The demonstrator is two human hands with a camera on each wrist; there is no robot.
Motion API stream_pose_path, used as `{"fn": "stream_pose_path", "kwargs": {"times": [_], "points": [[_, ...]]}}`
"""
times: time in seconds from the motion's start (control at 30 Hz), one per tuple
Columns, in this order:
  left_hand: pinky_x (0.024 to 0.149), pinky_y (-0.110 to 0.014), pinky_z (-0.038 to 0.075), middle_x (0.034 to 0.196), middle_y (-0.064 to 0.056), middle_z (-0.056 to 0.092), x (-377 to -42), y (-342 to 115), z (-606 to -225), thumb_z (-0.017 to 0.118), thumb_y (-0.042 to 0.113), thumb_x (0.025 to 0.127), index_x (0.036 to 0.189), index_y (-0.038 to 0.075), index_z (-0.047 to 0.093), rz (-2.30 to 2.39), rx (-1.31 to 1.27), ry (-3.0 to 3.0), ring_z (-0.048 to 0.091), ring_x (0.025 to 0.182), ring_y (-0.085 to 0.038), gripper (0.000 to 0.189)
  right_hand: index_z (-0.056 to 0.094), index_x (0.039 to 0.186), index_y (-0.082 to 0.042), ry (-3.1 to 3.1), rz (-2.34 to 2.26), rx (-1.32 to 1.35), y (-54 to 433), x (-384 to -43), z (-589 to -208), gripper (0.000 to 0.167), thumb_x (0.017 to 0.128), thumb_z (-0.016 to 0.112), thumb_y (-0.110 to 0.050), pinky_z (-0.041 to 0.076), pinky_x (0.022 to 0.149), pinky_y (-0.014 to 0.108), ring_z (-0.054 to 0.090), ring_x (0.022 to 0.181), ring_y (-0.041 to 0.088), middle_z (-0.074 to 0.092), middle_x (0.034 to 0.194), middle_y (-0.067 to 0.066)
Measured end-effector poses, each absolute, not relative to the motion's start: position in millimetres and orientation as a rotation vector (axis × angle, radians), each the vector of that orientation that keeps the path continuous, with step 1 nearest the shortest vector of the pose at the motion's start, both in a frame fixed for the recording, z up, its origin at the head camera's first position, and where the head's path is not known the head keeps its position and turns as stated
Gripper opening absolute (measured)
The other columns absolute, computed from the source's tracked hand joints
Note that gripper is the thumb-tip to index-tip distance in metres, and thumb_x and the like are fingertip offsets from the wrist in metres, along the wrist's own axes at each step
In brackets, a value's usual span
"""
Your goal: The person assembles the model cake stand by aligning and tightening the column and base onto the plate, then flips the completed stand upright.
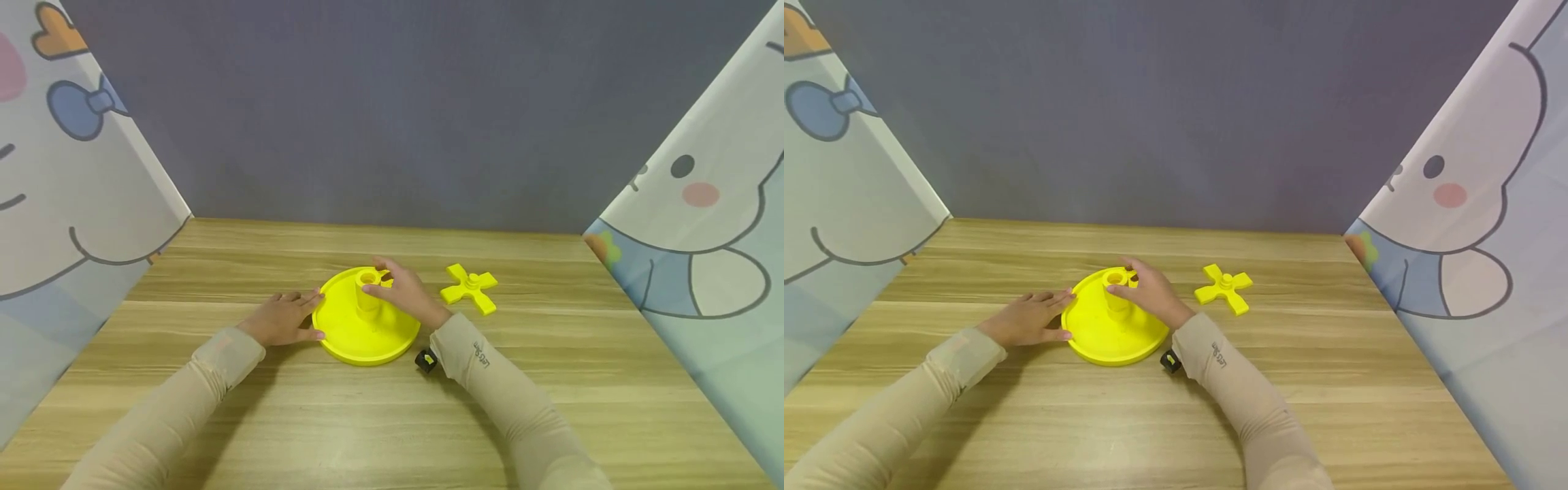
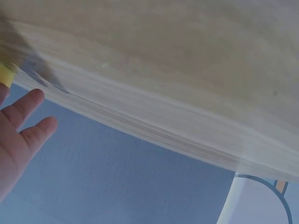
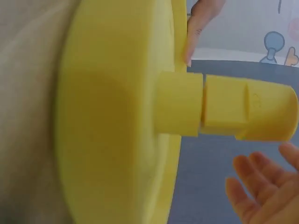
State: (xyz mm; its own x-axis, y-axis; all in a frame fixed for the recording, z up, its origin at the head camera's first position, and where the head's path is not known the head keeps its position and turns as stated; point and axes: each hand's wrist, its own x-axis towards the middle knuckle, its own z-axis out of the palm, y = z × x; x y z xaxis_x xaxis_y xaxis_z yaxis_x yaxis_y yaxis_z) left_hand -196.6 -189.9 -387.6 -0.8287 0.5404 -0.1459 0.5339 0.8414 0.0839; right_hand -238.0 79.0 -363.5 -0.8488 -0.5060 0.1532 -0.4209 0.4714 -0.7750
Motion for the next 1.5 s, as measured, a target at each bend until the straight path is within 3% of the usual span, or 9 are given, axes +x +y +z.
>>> {"fn": "stream_pose_path", "kwargs": {"times": [0.1, 0.2, 0.47, 0.6, 0.73, 0.97, 1.07, 1.33, 1.5], "points": [[0.101, -0.067, 0.030, 0.152, -0.019, 0.031, -197, -189, -388, 0.053, 0.058, 0.090, 0.148, 0.000, 0.031, 0.057, 0.826, 2.849, 0.039, 0.128, -0.047, 0.085, 0.029, 0.150, -0.005, 2.566, -1.304, -0.886, 82, -240, -357, 0.069, 0.093, 0.064, -0.022, 0.043, 0.100, 0.046, 0.051, 0.120, 0.032, 0.045, 0.142, 0.020], [0.102, -0.067, 0.029, 0.152, -0.018, 0.031, -197, -188, -386, 0.052, 0.059, 0.090, 0.148, 0.001, 0.031, 0.054, 0.813, 2.844, 0.038, 0.129, -0.047, 0.085, 0.025, 0.151, -0.005, 2.502, -1.220, -0.938, 84, -243, -350, 0.071, 0.093, 0.063, -0.017, 0.039, 0.103, 0.047, 0.048, 0.124, 0.031, 0.043, 0.144, 0.020], [0.102, -0.068, 0.026, 0.152, -0.019, 0.029, -196, -184, -380, 0.051, 0.060, 0.090, 0.149, 0.000, 0.030, 0.053, 0.777, 2.811, 0.036, 0.130, -0.048, 0.087, 0.045, 0.141, -0.001, 2.526, -1.073, -0.909, 82, -245, -349, 0.058, 0.090, 0.069, -0.016, 0.047, 0.094, 0.037, 0.054, 0.111, 0.028, 0.051, 0.138, 0.014], [0.103, -0.067, 0.026, 0.153, -0.019, 0.029, -196, -182, -376, 0.050, 0.061, 0.090, 0.149, 0.000, 0.028, 0.014, 0.757, 2.793, 0.035, 0.131, -0.048, 0.087, 0.052, 0.135, -0.001, 2.613, -1.081, -0.860, 79, -244, -348, 0.058, 0.085, 0.074, -0.022, 0.050, 0.088, 0.032, 0.058, 0.106, 0.029, 0.059, 0.126, 0.013], [0.103, -0.067, 0.027, 0.152, -0.019, 0.029, -196, -182, -375, 0.051, 0.060, 0.090, 0.149, 0.000, 0.029, 0.012, 0.762, 2.796, 0.036, 0.131, -0.047, 0.086, 0.047, 0.139, -0.001, 2.643, -1.072, -0.891, 77, -245, -348, 0.063, 0.087, 0.072, -0.026, 0.049, 0.090, 0.034, 0.057, 0.108, 0.029, 0.057, 0.127, 0.017], [0.102, -0.066, 0.029, 0.151, -0.021, 0.031, -195, -188, -381, 0.053, 0.058, 0.090, 0.147, -0.002, 0.031, 0.041, 0.795, 2.816, 0.040, 0.127, -0.049, 0.085, 0.045, 0.140, 0.002, 2.549, -1.080, -1.015, 78, -247, -349, 0.052, 0.092, 0.060, -0.014, 0.047, 0.091, 0.038, 0.055, 0.108, 0.027, 0.052, 0.137, 0.019], [0.102, -0.067, 0.028, 0.151, -0.022, 0.031, -195, -188, -381, 0.053, 0.059, 0.090, 0.147, -0.002, 0.032, 0.058, 0.790, 2.817, 0.040, 0.126, -0.050, 0.086, 0.047, 0.138, 0.003, 2.547, -1.055, -1.031, 78, -246, -350, 0.051, 0.092, 0.060, -0.015, 0.048, 0.087, 0.035, 0.054, 0.104, 0.025, 0.052, 0.137, 0.017], [0.102, -0.067, 0.027, 0.150, -0.020, 0.034, -196, -184, -378, 0.054, 0.060, 0.088, 0.147, -0.001, 0.033, 0.064, 0.764, 2.815, 0.039, 0.128, -0.046, 0.087, 0.052, 0.134, 0.001, 2.649, -1.050, -0.924, 75, -244, -353, 0.054, 0.090, 0.068, -0.026, 0.048, 0.091, 0.032, 0.057, 0.106, 0.025, 0.059, 0.125, 0.014], [0.103, -0.067, 0.026, 0.151, -0.020, 0.033, -198, -183, -378, 0.053, 0.061, 0.088, 0.147, -0.001, 0.032, 0.052, 0.761, 2.807, 0.037, 0.130, -0.046, 0.088, 0.046, 0.140, -0.001, 2.581, -1.092, -0.901, 78, -245, -355, 0.054, 0.091, 0.064, -0.016, 0.047, 0.093, 0.034, 0.054, 0.112, 0.027, 0.053, 0.136, 0.013]]}}
